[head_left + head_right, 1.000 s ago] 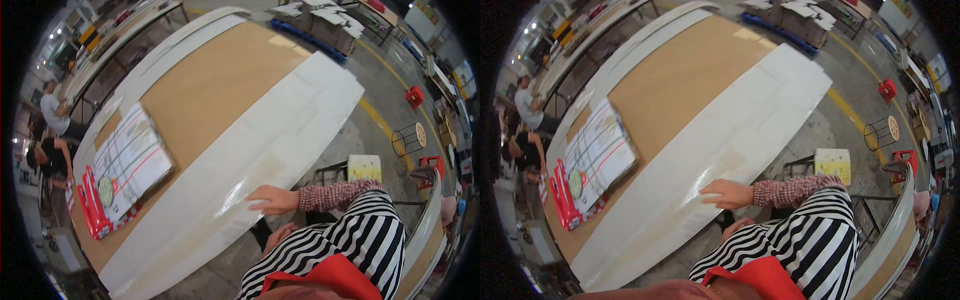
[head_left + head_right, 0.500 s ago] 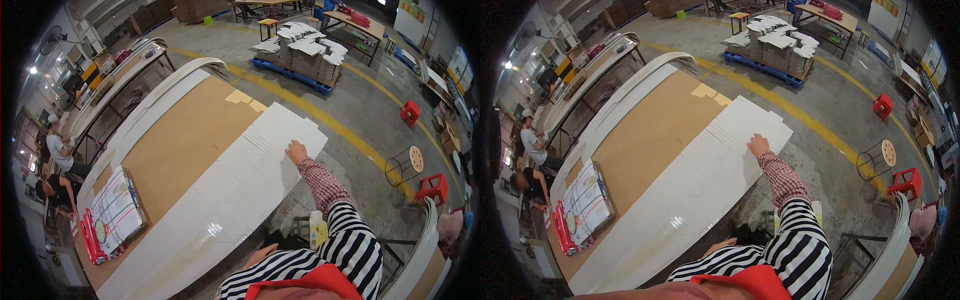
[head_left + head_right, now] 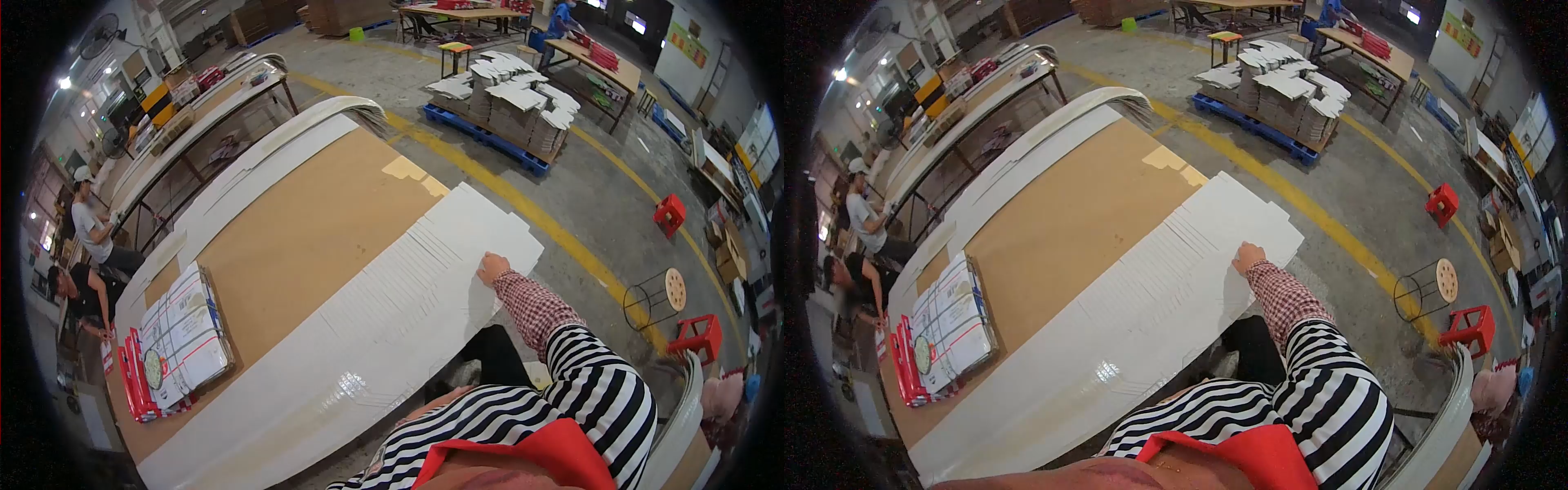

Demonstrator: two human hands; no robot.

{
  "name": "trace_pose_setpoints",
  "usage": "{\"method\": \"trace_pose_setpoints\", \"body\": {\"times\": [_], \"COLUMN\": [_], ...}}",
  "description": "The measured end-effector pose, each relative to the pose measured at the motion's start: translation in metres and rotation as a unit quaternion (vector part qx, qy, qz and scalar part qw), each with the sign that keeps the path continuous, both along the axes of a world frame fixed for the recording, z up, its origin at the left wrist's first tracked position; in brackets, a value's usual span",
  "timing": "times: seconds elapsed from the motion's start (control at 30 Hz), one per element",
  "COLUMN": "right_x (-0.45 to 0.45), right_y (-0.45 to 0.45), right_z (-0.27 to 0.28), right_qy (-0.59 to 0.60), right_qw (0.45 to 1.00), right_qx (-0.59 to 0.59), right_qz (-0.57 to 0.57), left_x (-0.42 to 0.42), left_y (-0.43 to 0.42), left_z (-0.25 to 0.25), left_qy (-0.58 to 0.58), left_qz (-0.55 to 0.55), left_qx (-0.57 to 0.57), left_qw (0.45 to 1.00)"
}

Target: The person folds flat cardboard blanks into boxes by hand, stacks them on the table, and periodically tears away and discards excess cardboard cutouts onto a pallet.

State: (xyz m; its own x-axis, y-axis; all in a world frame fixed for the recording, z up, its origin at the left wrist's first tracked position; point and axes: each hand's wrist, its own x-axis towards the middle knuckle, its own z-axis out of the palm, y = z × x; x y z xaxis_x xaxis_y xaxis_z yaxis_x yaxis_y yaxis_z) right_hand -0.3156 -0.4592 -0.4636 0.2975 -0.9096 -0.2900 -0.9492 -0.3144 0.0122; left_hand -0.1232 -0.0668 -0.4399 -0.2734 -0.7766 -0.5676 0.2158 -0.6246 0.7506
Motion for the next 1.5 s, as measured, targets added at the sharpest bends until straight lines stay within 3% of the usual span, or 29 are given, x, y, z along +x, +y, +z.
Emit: {"method": "trace_pose_setpoints", "body": {"times": [0.27, 0.43, 0.5, 0.57, 0.63, 0.73, 0.83, 0.9, 0.93, 0.97, 1.03, 1.13, 1.23, 1.5], "right_x": [0.006, -0.027, -0.038, -0.048, -0.062, -0.098, -0.160, -0.237, -0.272, -0.311, -0.340, -0.327, -0.320, -0.316], "right_y": [-0.017, -0.025, -0.035, -0.046, -0.061, -0.087, -0.085, -0.074, -0.056, -0.036, -0.002, 0.016, 0.013, 0.006], "right_z": [0.013, -0.014, -0.025, -0.024, -0.019, -0.016, 0.024, -0.014, -0.038, -0.085, -0.152, -0.201, -0.210, -0.215], "right_qy": [0.096, -0.049, -0.117, -0.163, -0.157, -0.327, -0.470, -0.497, -0.546, -0.465, -0.300, -0.220, -0.221, -0.202], "right_qw": [0.990, 0.977, 0.958, 0.936, 0.925, 0.851, 0.853, 0.857, 0.832, 0.865, 0.911, 0.926, 0.931, 0.937], "right_qx": [0.058, -0.040, -0.062, -0.062, -0.009, 0.072, 0.016, -0.106, -0.082, -0.100, 0.030, 0.195, 0.205, 0.218], "right_qz": [0.086, 0.204, 0.255, 0.306, 0.345, 0.404, 0.226, 0.087, -0.050, -0.159, -0.282, -0.237, -0.206, -0.184], "left_x": [-0.035, -0.078, -0.093, -0.107, -0.125, -0.136, -0.139, -0.127, -0.123, -0.121, -0.115, -0.114, -0.118, -0.129], "left_y": [-0.027, -0.076, -0.104, -0.140, -0.179, -0.234, -0.262, -0.263, -0.262, -0.262, -0.259, -0.261, -0.265, -0.256], "left_z": [-0.015, -0.034, -0.028, 0.011, 0.001, -0.007, -0.011, -0.028, -0.034, -0.035, -0.034, -0.042, -0.025, -0.032], "left_qy": [0.096, 0.119, 0.048, -0.066, -0.214, -0.510, -0.648, -0.663, -0.664, -0.670, -0.680, -0.679, -0.685, -0.733], "left_qz": [0.074, 0.160, 0.227, 0.329, 0.358, 0.233, 0.112, 0.034, -0.009, -0.012, -0.029, -0.039, -0.073, -0.052], "left_qx": [-0.008, -0.058, -0.117, -0.131, -0.157, -0.244, -0.227, -0.184, -0.164, -0.172, -0.193, -0.187, -0.155, -0.206], "left_qw": [0.993, 0.978, 0.966, 0.933, 0.895, 0.791, 0.718, 0.725, 0.729, 0.722, 0.707, 0.709, 0.708, 0.646]}}
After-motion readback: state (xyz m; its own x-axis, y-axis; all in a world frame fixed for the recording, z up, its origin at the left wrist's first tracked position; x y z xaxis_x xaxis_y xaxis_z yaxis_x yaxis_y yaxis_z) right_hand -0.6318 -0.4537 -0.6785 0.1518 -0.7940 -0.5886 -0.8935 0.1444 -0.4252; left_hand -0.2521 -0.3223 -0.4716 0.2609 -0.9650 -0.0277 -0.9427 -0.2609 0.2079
